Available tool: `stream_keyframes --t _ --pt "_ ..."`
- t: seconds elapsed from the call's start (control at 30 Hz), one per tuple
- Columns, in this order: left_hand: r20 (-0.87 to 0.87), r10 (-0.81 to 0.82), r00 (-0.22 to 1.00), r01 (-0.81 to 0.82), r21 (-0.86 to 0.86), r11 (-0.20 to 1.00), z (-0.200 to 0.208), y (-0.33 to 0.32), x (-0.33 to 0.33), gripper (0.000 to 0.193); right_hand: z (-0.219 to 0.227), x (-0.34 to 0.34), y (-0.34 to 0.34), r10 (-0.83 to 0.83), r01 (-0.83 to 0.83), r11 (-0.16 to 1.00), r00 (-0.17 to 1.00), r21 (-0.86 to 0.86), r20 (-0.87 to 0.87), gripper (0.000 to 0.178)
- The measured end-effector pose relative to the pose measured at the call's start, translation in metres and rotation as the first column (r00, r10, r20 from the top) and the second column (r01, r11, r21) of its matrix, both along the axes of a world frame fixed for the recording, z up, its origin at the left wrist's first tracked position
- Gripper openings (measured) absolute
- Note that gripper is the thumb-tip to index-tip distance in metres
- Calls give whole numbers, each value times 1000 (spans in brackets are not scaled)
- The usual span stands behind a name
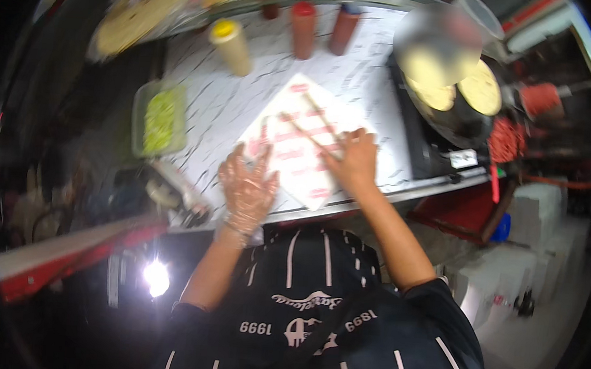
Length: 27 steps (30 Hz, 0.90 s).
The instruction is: The person assembles two tacos at a street food stall. They place tortillas on paper, add shredded lettuce and cooked meat, then drizzle red and white sauces before folding the paper to wrap each taco.
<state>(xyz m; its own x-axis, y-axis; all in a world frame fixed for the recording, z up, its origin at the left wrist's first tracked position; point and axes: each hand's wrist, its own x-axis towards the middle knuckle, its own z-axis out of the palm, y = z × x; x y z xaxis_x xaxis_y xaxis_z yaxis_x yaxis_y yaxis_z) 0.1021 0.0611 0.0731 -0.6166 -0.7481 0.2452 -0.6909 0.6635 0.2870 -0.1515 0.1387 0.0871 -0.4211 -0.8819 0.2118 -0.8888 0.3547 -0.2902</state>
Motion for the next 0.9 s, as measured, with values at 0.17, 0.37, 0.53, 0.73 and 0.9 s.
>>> stream_keyframes --t 0.17,0.37,0.53,0.73,0.9 --pt "12 -148 989 142 209 968 -36 -69 -32 65 2 -20 29 -29 11 991 990 130 136 45" --pt "91 117 989 -113 -41 993 -24 -144 3 51 106 -140 173 -144 143 946 989 -292 18 52" --pt "50 -152 987 157 -112 981 -26 -100 -53 50 187 -279 267 -291 238 957 768 -168 -570 45" --pt "-21 -148 989 148 14 989 -19 -30 -101 43 169 -338 210 -183 -18 962 698 -272 -692 38" --pt "-177 -214 961 232 87 969 -6 -46 -78 43 238 -297 173 -150 63 977 879 -202 -453 28"
